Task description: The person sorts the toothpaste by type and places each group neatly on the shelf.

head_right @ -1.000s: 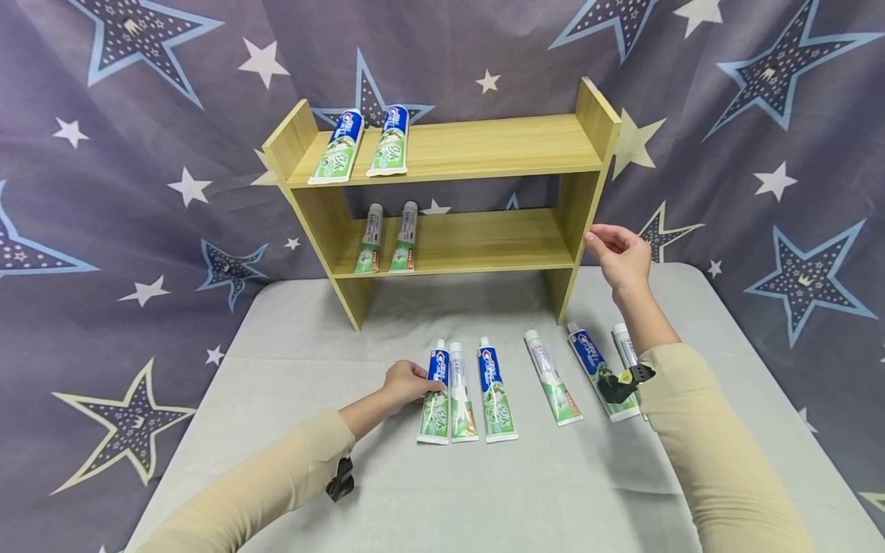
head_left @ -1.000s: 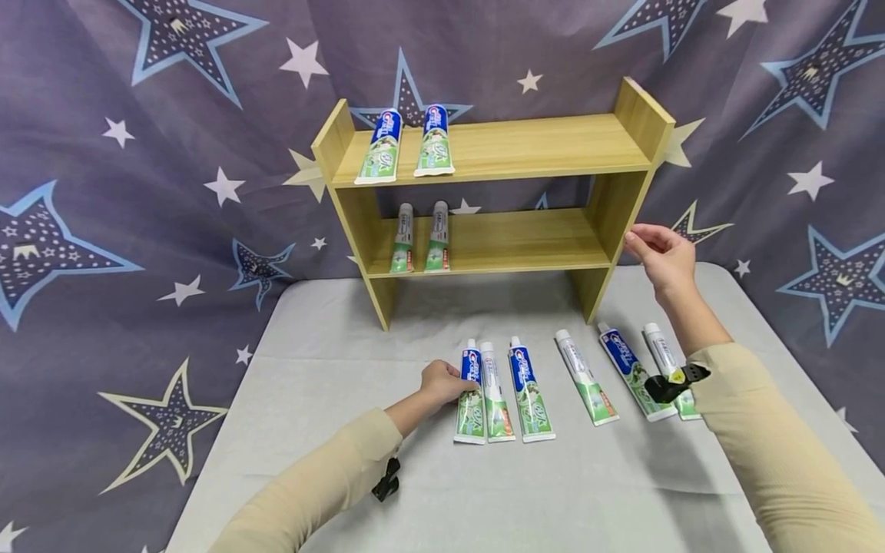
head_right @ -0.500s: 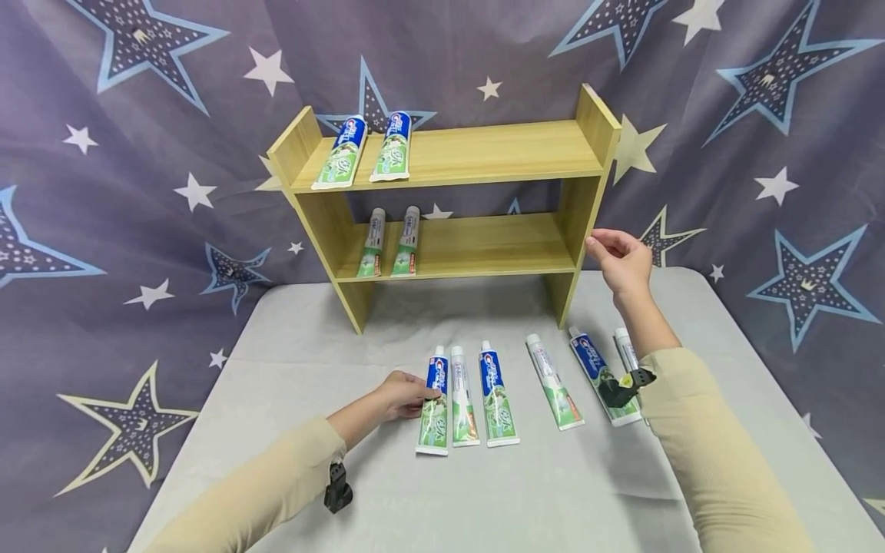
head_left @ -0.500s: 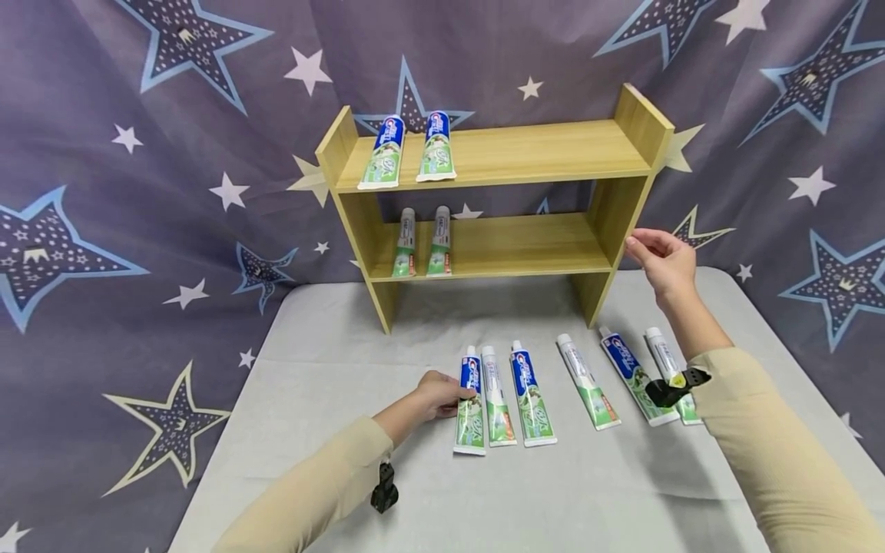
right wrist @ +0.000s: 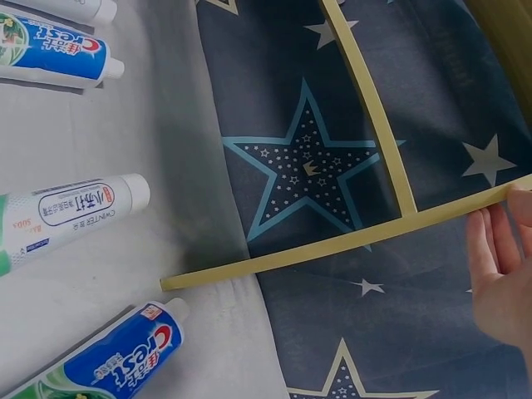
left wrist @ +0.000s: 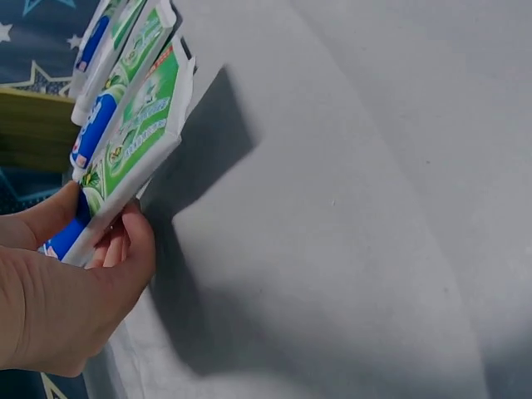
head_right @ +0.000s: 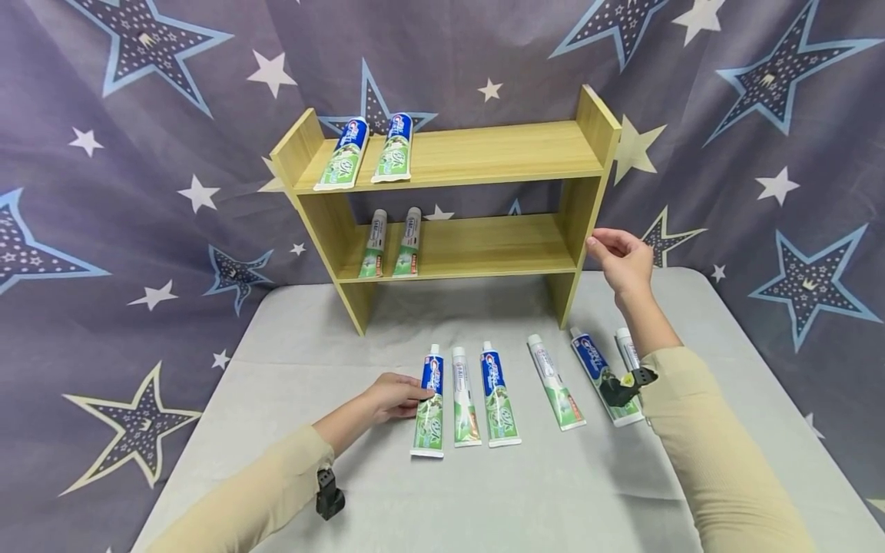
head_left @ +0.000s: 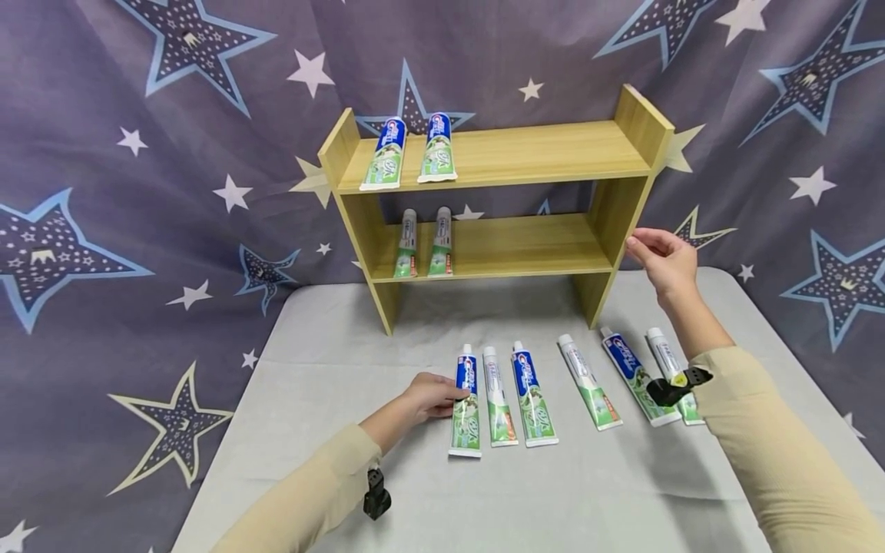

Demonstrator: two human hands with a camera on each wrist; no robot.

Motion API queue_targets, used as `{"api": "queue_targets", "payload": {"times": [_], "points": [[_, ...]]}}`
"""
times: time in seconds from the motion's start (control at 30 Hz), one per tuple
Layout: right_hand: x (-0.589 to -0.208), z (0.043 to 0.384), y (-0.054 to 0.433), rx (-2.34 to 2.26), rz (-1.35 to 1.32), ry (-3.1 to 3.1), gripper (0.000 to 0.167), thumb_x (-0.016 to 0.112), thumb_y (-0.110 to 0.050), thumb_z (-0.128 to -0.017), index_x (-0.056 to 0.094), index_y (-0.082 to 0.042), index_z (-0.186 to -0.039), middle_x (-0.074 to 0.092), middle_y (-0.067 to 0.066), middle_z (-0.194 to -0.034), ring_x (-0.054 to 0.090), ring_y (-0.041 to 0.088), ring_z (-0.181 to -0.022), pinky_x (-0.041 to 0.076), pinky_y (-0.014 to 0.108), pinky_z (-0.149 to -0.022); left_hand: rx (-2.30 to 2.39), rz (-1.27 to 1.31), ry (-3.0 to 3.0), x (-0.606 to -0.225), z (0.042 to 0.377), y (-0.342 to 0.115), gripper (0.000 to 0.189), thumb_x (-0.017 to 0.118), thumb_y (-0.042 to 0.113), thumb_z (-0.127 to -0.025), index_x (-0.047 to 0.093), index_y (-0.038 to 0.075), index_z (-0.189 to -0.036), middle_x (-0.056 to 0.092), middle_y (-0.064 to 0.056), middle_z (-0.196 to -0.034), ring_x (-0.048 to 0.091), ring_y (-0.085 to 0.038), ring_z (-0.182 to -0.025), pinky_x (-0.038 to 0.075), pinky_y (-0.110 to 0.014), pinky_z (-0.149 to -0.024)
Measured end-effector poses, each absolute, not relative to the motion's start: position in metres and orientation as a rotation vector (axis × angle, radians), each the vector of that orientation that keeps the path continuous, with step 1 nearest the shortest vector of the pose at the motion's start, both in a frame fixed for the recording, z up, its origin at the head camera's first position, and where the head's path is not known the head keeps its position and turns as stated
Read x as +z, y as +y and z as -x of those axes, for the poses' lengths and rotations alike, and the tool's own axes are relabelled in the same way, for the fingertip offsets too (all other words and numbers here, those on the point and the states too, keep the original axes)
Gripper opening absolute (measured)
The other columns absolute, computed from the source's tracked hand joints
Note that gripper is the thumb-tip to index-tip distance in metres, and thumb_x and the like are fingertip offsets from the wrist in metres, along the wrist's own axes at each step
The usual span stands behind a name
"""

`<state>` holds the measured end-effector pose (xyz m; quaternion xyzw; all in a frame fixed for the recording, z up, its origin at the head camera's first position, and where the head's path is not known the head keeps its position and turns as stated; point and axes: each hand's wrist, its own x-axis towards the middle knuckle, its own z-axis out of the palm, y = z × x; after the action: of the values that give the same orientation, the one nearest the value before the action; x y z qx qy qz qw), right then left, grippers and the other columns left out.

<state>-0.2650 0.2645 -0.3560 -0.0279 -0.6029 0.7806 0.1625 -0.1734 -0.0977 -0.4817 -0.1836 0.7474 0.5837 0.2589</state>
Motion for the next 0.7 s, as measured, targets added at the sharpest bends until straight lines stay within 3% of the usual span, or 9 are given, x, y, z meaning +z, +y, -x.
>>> {"api": "queue_targets", "payload": {"times": [0.5, 0.7], "points": [[-0.353, 0.264, 0.265, 2.206, 0.049, -1.721, 0.024, 0.068, 0.01, -0.08, 0.071, -0.013, -0.077, 0.073, -0.009, -0.071, 0.068, 0.002, -0.063, 0.056, 0.012, -0.061, 1.607, 0.413, 1.978, -0.451, 0.175, -0.098, 0.032, 0.077, 0.01, -0.079, 0.064, -0.003, -0.106, 0.07, -0.002, -0.072, 0.063, -0.008, -0.059, 0.058, -0.02, -0.057], [-0.351, 0.263, 0.265, 2.244, 0.011, -1.704, 0.027, 0.066, 0.013, -0.08, 0.071, -0.013, -0.077, 0.072, -0.01, -0.07, 0.068, 0.001, -0.062, 0.057, 0.012, -0.062, 1.605, 0.368, 1.987, -0.437, 0.177, -0.094, 0.038, 0.077, 0.01, -0.08, 0.061, -0.004, -0.111, 0.074, -0.009, -0.083, 0.066, -0.009, -0.063, 0.06, -0.024, -0.062]]}}
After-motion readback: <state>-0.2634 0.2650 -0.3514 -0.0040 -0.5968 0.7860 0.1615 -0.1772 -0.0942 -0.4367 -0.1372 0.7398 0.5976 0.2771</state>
